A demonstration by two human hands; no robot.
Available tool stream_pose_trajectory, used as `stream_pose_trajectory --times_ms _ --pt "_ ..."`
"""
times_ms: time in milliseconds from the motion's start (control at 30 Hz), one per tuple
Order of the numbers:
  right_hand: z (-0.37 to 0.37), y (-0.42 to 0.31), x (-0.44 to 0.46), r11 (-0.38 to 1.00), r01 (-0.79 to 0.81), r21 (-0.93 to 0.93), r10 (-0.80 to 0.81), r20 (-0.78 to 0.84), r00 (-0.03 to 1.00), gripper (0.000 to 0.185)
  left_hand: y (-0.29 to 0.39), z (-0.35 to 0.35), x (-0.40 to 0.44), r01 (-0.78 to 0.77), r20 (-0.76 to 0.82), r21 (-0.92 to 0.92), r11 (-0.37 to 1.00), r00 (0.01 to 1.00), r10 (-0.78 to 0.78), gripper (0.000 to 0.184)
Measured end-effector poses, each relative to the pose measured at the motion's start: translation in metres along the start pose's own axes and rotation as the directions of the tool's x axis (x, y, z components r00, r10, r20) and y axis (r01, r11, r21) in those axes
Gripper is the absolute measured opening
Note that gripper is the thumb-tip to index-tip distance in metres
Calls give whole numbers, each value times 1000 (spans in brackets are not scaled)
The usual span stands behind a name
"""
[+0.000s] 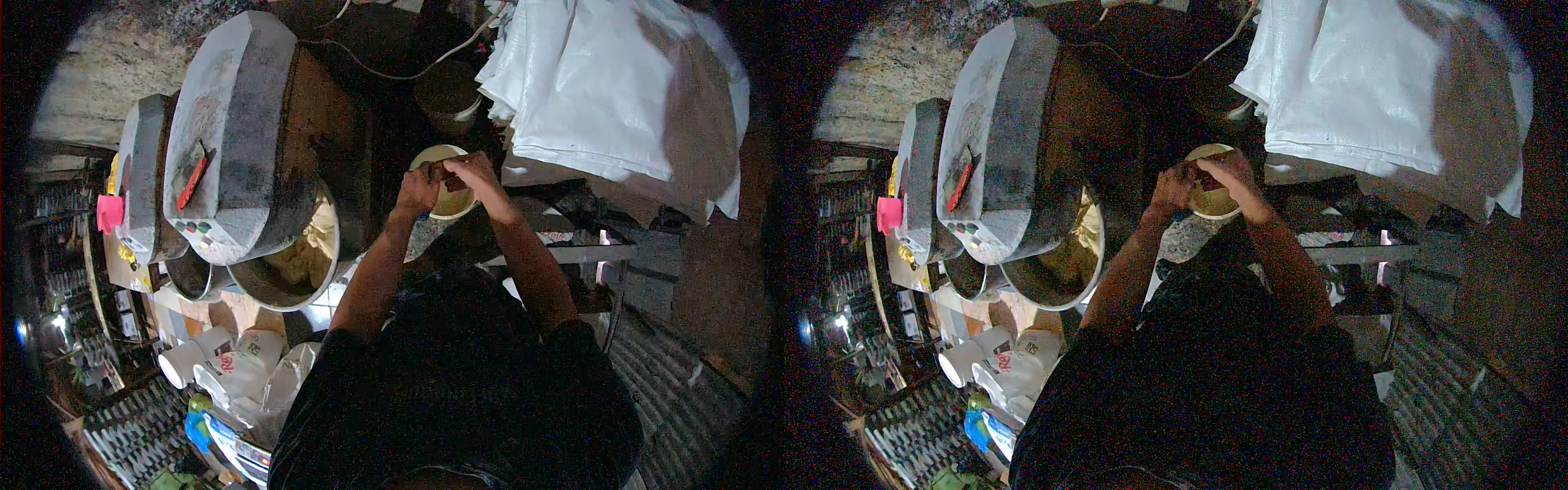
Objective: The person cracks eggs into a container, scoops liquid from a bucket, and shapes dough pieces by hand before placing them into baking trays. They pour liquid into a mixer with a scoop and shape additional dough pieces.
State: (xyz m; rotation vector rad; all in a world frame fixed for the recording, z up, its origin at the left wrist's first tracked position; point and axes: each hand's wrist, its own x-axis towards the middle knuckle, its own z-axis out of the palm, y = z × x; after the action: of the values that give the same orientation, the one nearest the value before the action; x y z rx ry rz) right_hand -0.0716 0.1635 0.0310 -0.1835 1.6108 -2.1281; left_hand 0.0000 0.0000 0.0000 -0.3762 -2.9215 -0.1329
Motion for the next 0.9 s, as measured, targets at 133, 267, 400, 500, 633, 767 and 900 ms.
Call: stream_pose_trajectory --times_ms 133,267,400,500,633,767,900 --pt "0 -23 0 983 -185 -19 184 -24 983 22 -2 -10 14 79 160 -213 974 986 -45 40" --pt "-7 -19 15 887 -427 -176 424 -56 904 20 -17 21 10 -6 -8 -344 939 1000 3 40" --pt "-6 -19 12 941 -310 -134 318 38 947 21 -30 55 5 -163 -186 -297 941 976 111 39" --pt "-10 -6 29 907 -292 -303 314 25 949 27 -20 8 16 299 258 -647 701 951 -168 34" --pt "-11 4 35 633 -43 -773 42 -21 999 29 -23 -13 27 337 339 -478 811 923 -183 42" --pt "-22 23 43 467 296 -833 -269 185 945 34 -19 -23 28 444 319 -556 703 894 -313 45" --pt "-24 28 43 355 436 -827 -416 279 866 42 -25 -20 32 352 304 -453 819 925 -229 45"
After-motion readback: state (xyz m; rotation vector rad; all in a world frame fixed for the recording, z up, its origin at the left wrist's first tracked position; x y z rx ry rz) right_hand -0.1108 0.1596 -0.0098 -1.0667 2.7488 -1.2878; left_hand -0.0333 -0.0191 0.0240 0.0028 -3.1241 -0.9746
